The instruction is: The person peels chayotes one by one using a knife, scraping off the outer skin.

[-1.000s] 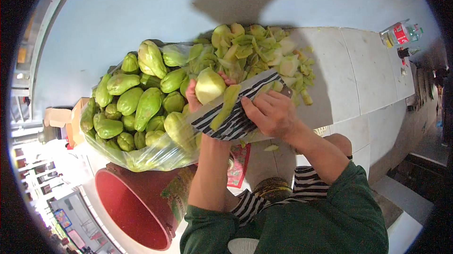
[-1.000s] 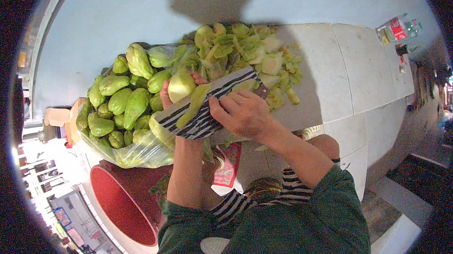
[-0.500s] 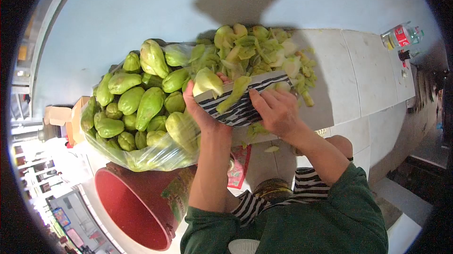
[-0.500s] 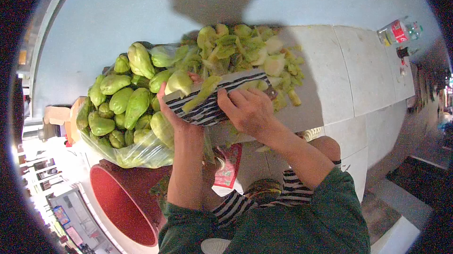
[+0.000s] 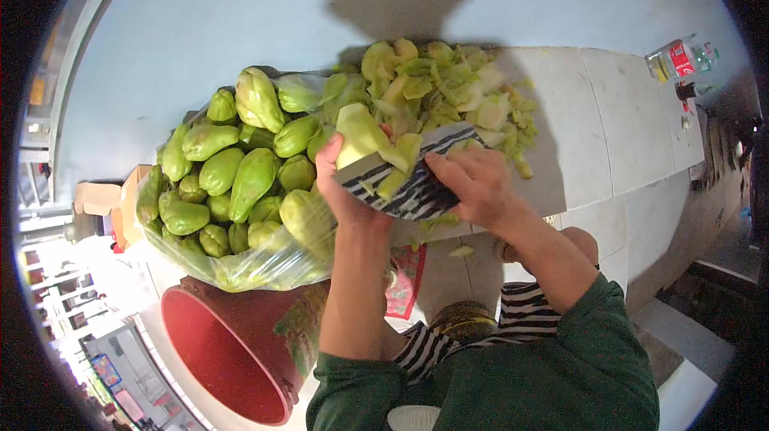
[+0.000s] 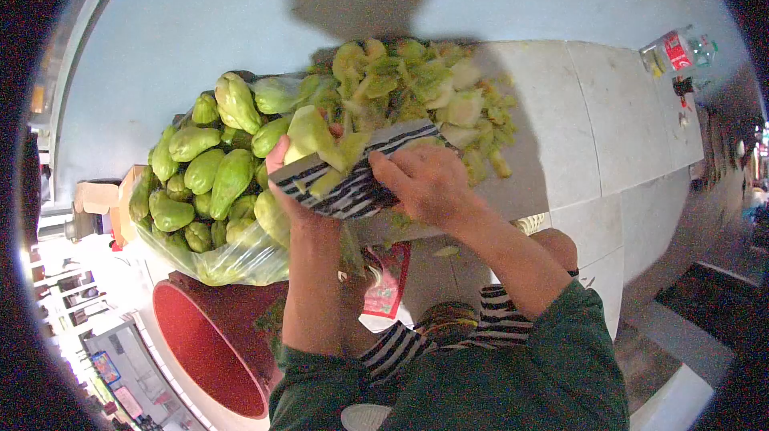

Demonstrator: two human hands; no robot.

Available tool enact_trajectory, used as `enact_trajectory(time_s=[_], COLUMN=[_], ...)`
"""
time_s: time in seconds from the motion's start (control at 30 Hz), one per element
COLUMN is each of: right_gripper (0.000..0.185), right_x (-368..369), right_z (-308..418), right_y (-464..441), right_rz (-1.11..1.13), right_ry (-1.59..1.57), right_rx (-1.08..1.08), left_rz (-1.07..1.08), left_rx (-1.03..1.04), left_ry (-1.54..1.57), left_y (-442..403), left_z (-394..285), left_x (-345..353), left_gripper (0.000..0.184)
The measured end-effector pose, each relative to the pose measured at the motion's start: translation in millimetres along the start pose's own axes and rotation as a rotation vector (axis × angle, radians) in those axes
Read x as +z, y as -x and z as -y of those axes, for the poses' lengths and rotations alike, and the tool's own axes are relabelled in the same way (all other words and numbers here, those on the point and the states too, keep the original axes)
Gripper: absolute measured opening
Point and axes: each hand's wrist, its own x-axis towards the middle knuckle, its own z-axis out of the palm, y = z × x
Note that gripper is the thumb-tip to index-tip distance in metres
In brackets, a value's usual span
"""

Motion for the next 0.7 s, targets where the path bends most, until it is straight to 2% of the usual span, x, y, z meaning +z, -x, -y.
enact_trajectory(time_s=[0.07,0.1,0.13,0.3,0.37,0.43,0.47,0.5,0.53,0.57,0.67,0.7], right_gripper=[0.048,0.049,0.05,0.051,0.05,0.05,0.05,0.05,0.05,0.05,0.048,0.041], right_x=[0,3,3,-10,-12,-12,-10,-7,-5,-5,-10,-17], right_z=[-2,-3,-4,-10,-8,-8,-11,-15,-19,-19,-17,-14], right_y=[-1,-2,-2,-2,0,1,-1,-5,-8,-7,-4,-5], right_rz=[0.011,0.009,0.007,0.056,0.11,0.024,0.023,0.066,0.105,0.097,0.06,0.116], right_ry=[-0.007,-0.021,-0.034,-0.085,-0.102,-0.124,-0.121,-0.105,-0.088,-0.082,-0.077,-0.099], right_rx=[-0.026,0.063,0.152,0.087,0.05,0.05,0.054,0.16,0.262,0.263,0.165,0.109], left_rz=[0.02,0.035,-0.042,0.044,0.231,0.185,0.087,-0.009,0.097,0.106,0.057,0.084], left_rx=[0.009,0.015,0.046,0.016,-0.081,-0.081,-0.025,0.03,-0.026,-0.028,0.019,-0.018], left_ry=[-0.027,-0.053,0.004,-0.006,-0.049,-0.059,-0.05,-0.039,-0.051,-0.054,-0.043,-0.056], left_y=[0,2,5,4,-1,2,4,5,6,6,5,2], left_z=[0,1,5,0,-3,0,4,7,3,3,4,2], left_x=[-2,0,6,3,-6,2,10,15,10,13,7,6], left_gripper=[0.046,0.046,0.047,0.053,0.052,0.052,0.052,0.051,0.053,0.053,0.053,0.053])
